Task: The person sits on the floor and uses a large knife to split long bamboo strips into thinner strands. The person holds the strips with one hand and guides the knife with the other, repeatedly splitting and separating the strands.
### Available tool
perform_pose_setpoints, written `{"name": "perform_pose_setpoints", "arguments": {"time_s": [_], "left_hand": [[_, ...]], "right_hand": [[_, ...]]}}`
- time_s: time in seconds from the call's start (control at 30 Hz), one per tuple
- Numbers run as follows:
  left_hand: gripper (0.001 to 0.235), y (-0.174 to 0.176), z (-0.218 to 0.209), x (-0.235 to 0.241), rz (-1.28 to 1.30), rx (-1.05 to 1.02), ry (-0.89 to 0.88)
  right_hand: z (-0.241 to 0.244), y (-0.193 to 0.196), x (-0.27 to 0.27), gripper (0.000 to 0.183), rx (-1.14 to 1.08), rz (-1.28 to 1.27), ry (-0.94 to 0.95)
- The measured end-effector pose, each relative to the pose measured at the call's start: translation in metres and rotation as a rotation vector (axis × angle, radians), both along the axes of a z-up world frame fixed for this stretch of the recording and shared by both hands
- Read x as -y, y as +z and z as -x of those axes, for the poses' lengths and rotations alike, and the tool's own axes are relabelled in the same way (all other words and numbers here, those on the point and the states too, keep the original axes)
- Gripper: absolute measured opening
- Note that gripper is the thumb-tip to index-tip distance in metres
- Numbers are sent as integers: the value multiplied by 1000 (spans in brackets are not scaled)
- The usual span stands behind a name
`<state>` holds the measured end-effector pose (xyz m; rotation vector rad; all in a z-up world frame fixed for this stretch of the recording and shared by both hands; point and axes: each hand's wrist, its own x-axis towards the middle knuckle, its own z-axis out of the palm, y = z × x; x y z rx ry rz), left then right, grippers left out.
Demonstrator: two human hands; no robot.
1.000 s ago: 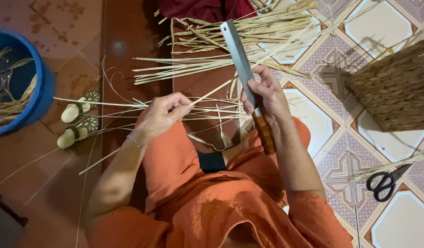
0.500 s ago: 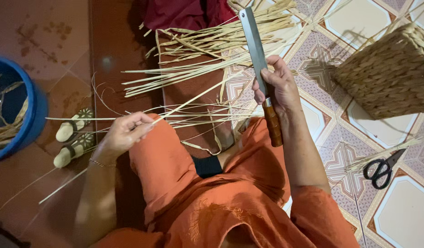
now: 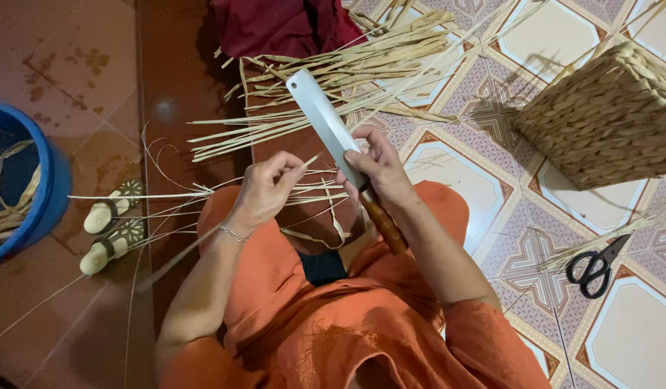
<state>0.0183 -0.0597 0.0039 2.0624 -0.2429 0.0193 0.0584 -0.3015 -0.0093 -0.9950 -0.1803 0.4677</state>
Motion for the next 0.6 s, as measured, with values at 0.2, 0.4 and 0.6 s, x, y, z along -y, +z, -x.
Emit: {"name": "perform_pose_setpoints", "arguments": {"time_s": [0.2,0.4,0.6], "left_hand": [[10,-3,1,-14,10,-65,-21],[9,4,22,-41,48,-81,-2],[12,-3,28,-64,-23,-179,75]], "right_hand": [[-7,3,11,27,6,-22,-18],[-20,12,31,24,43,-58,-104],[-25,12,48,25,56,-86,-157]]}}
